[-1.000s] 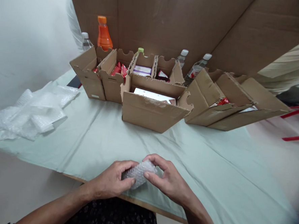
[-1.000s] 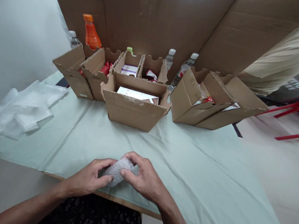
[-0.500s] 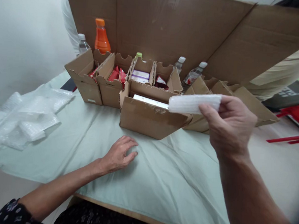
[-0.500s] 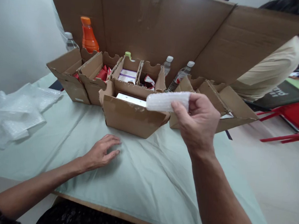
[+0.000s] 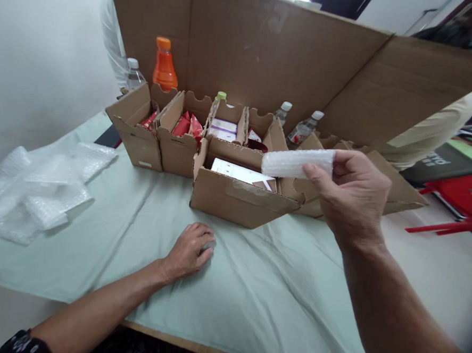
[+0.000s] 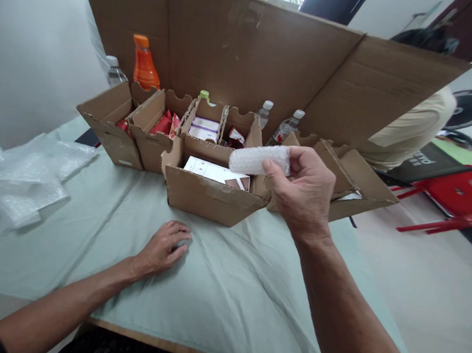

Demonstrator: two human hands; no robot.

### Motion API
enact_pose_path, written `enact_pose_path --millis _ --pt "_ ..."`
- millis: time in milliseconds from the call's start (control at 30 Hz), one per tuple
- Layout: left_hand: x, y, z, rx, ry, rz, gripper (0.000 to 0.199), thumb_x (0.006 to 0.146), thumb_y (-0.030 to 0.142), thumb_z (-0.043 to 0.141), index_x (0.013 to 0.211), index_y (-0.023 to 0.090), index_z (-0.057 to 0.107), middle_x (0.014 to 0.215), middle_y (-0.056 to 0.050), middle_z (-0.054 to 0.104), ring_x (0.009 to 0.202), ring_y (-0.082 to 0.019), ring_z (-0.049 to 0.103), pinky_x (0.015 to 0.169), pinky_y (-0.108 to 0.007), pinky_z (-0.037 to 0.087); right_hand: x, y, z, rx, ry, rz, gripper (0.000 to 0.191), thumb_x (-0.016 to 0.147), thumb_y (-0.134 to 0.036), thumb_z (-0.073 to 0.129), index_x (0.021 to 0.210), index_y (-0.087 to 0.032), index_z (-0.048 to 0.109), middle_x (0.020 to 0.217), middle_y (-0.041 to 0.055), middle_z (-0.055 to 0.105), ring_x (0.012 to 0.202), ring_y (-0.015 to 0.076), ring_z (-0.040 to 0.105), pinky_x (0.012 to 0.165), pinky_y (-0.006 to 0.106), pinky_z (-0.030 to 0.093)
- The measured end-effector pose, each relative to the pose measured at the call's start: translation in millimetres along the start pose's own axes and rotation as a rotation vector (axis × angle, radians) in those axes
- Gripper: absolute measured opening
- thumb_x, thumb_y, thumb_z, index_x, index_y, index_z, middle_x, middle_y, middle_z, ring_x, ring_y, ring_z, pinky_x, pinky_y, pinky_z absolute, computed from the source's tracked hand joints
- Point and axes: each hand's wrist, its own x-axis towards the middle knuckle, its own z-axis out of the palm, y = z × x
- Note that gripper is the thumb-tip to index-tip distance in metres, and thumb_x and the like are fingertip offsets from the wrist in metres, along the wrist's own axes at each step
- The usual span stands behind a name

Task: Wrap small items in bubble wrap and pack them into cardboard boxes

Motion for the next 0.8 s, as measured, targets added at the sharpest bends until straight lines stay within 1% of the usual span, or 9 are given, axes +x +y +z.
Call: enact_pose_path --millis 133,200,267,367,433,500,600,700,800 --pt "0.8 1.8 0.3 0.027 -0.024 0.003 0.025 0.086 0.013 0.059 0.105 0.018 0.074 0.113 -0.013 0.072 0.108 -0.029 0.063 0.093 -0.047 0.052 7.0 -13.0 14.1 0.027 -0.065 -0.018 0.018 0.075 -0.022 0.080 0.088 -0.019 0.068 0.081 0.0026 0.073 0.069 0.0141 0.065 0.065 0.029 0.053" --pt "1.8 3.2 -0.1 0.032 -0.036 -0.007 0.025 0.084 0.011 0.060 0.103 0.018 0.075 0.113 -0.013 0.072 0.108 -0.029 0.063 0.093 -0.047 0.052 13.7 -19.3 28.1 0.045 -0.128 -0.024 0.016 0.076 -0.020 0.078 0.087 -0.019 0.066 0.079 0.0004 0.071 0.068 0.0137 0.064 0.064 0.029 0.053" --pt "2.7 4.0 -0.2 0.029 -0.042 -0.013 0.025 0.084 0.010 0.060 0.103 0.018 0.074 0.113 -0.013 0.072 0.108 -0.029 0.062 0.093 -0.046 0.051 20.7 -23.2 46.8 0.030 -0.194 -0.025 0.014 0.078 -0.019 0.076 0.085 -0.020 0.064 0.076 -0.0020 0.068 0.067 0.0136 0.062 0.063 0.028 0.052" --pt "3.4 4.0 0.4 0.017 -0.041 -0.016 0.024 0.084 0.010 0.060 0.102 0.018 0.074 0.113 -0.013 0.072 0.109 -0.029 0.061 0.094 -0.047 0.051 28.9 -23.2 77.6 -0.077 -0.273 -0.066 0.012 0.078 -0.019 0.075 0.085 -0.021 0.066 0.073 -0.0039 0.064 0.067 0.0138 0.059 0.065 0.029 0.050" --pt "3.6 3.4 1.1 0.016 -0.041 -0.021 0.022 0.084 0.011 0.060 0.099 0.018 0.074 0.113 -0.014 0.071 0.109 -0.030 0.061 0.093 -0.047 0.051 32.3 -20.9 95.2 -0.179 -0.326 -0.132 0.013 0.077 -0.018 0.074 0.089 -0.021 0.069 0.072 -0.0041 0.064 0.066 0.0144 0.057 0.068 0.030 0.049" --pt "4.0 2.7 1.7 0.024 -0.050 -0.024 0.020 0.084 0.012 0.061 0.098 0.019 0.073 0.113 -0.013 0.071 0.109 -0.029 0.061 0.093 -0.046 0.050 34.6 -18.5 107.8 -0.253 -0.402 -0.216 0.018 0.077 -0.015 0.071 0.095 -0.021 0.072 0.074 -0.0030 0.066 0.069 0.0158 0.059 0.073 0.031 0.049" --pt "4.7 2.6 1.8 0.040 -0.074 -0.031 0.018 0.085 0.013 0.062 0.097 0.018 0.073 0.114 -0.012 0.071 0.110 -0.029 0.060 0.093 -0.046 0.050 38.9 -17.3 116.8 -0.289 -0.542 -0.373 0.026 0.080 -0.009 0.062 0.100 -0.021 0.074 0.091 0.0017 0.074 0.083 0.0191 0.066 0.080 0.033 0.050" --pt "5.2 3.3 1.3 0.053 -0.096 -0.042 0.016 0.086 0.014 0.062 0.097 0.018 0.072 0.116 -0.012 0.071 0.113 -0.029 0.059 0.096 -0.046 0.049 44.5 -20.9 118.2 -0.299 -0.645 -0.516 0.030 0.082 -0.006 0.057 0.100 -0.022 0.075 0.110 0.0054 0.075 0.094 0.0206 0.068 0.083 0.033 0.050" --pt "5.3 4.0 1.1 0.064 -0.105 -0.044 0.015 0.087 0.015 0.061 0.097 0.019 0.072 0.117 -0.012 0.071 0.114 -0.029 0.059 0.098 -0.046 0.049 47.8 -27.3 118.9 -0.294 -0.718 -0.633 0.033 0.084 -0.003 0.053 0.099 -0.022 0.075 0.116 0.0057 0.073 0.099 0.0201 0.068 0.081 0.031 0.050"
